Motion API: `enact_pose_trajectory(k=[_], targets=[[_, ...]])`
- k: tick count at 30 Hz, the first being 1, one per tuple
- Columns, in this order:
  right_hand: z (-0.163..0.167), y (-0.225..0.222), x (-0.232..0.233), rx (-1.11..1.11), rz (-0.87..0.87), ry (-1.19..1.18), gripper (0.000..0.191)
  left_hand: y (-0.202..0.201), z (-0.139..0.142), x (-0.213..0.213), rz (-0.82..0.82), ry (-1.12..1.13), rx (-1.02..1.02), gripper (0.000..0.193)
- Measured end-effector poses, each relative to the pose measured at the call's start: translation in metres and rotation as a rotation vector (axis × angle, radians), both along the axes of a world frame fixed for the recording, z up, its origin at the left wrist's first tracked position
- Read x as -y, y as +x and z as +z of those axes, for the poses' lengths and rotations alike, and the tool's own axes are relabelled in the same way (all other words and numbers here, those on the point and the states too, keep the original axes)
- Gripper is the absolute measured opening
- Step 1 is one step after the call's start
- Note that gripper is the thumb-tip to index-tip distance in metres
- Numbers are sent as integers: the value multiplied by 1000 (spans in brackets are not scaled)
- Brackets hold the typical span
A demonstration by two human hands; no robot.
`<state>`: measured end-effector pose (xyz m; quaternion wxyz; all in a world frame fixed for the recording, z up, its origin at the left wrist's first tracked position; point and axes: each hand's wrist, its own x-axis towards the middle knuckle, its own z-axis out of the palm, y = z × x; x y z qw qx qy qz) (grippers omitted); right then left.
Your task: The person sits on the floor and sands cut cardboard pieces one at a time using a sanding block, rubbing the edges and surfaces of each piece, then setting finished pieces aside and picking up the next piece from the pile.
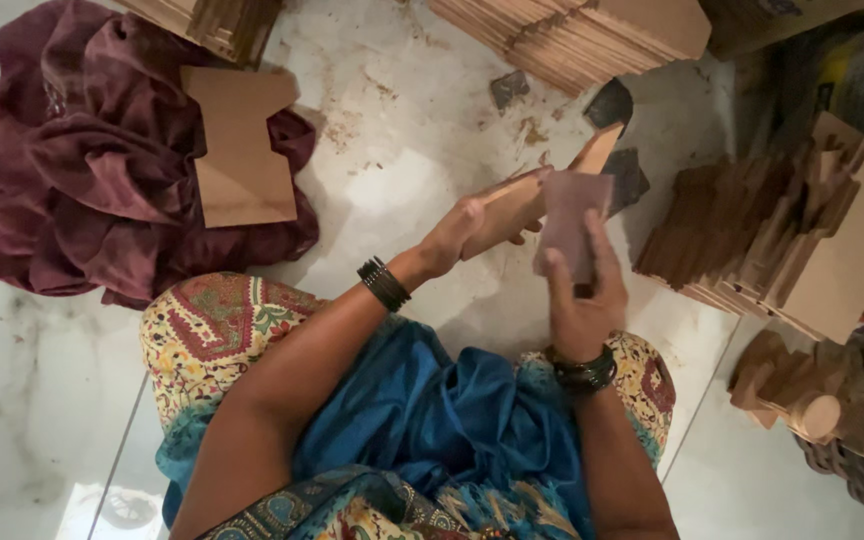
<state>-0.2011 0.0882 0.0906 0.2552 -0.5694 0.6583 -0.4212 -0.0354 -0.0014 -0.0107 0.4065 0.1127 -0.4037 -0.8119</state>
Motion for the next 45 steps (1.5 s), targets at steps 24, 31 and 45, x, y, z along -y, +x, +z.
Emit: enact_pose_trajectory(k=[24, 31, 45], targets=[[-17, -28, -15, 434, 146, 134, 49, 19, 39, 17, 352, -696, 502, 82], [-16, -37, -21, 727, 238, 151, 44, 27, 41, 20, 347, -715, 415, 78], [0, -41, -4, -532, 57, -356, 38, 22, 43, 16, 311, -711, 471, 70]])
